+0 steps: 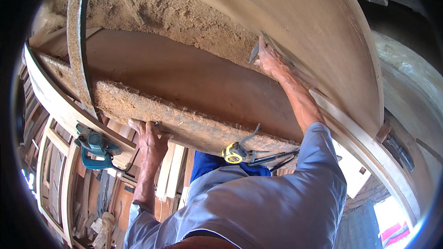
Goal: The person sands a large curved wooden board using an electric planer, checking the surface by hand and later using a hammer and small tool to adjust a nail on the wood.
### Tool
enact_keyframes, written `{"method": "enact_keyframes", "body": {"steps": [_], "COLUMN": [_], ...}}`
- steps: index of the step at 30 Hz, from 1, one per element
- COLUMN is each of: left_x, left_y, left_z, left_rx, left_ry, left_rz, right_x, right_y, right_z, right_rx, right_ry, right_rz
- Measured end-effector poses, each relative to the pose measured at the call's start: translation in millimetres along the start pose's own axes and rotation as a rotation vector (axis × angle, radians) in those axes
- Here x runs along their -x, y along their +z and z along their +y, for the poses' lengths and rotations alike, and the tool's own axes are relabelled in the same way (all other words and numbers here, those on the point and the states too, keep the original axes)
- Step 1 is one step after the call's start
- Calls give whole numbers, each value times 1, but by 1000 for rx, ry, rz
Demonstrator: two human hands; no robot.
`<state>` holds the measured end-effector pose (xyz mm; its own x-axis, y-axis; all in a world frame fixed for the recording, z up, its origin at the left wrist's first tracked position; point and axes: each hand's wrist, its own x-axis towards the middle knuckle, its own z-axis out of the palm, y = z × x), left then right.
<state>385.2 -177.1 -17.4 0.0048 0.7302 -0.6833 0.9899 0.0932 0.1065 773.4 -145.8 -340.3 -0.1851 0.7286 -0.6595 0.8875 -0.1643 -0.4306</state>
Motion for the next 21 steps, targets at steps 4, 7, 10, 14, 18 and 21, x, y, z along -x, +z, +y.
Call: {"method": "enact_keyframes", "body": {"steps": [4, 7, 10, 14, 18, 21], "left_x": [3, 6, 6, 1, 5, 5], "left_y": [0, 3, 20, 13, 7, 5], "left_z": [7, 5, 3, 4, 7, 10], "left_rx": [-19, -71, -179, 0, -1, 3], "left_ry": [-31, -55, 59, 21, -65, -82], "left_rz": [43, 40, 59, 27, 20, -5], "right_x": [-13, -23, -37, -51, -71, -82], "right_y": [-40, -40, -8, 11, -12, 3], "right_z": [-28, -28, 1, 23, -24, -24], "right_rx": [111, 218, 316, 377, 308, 306], "right_ry": [169, 148, 145, 201, 205, 210], "right_rz": [-154, -169, -91, 49, -33, -13]}}
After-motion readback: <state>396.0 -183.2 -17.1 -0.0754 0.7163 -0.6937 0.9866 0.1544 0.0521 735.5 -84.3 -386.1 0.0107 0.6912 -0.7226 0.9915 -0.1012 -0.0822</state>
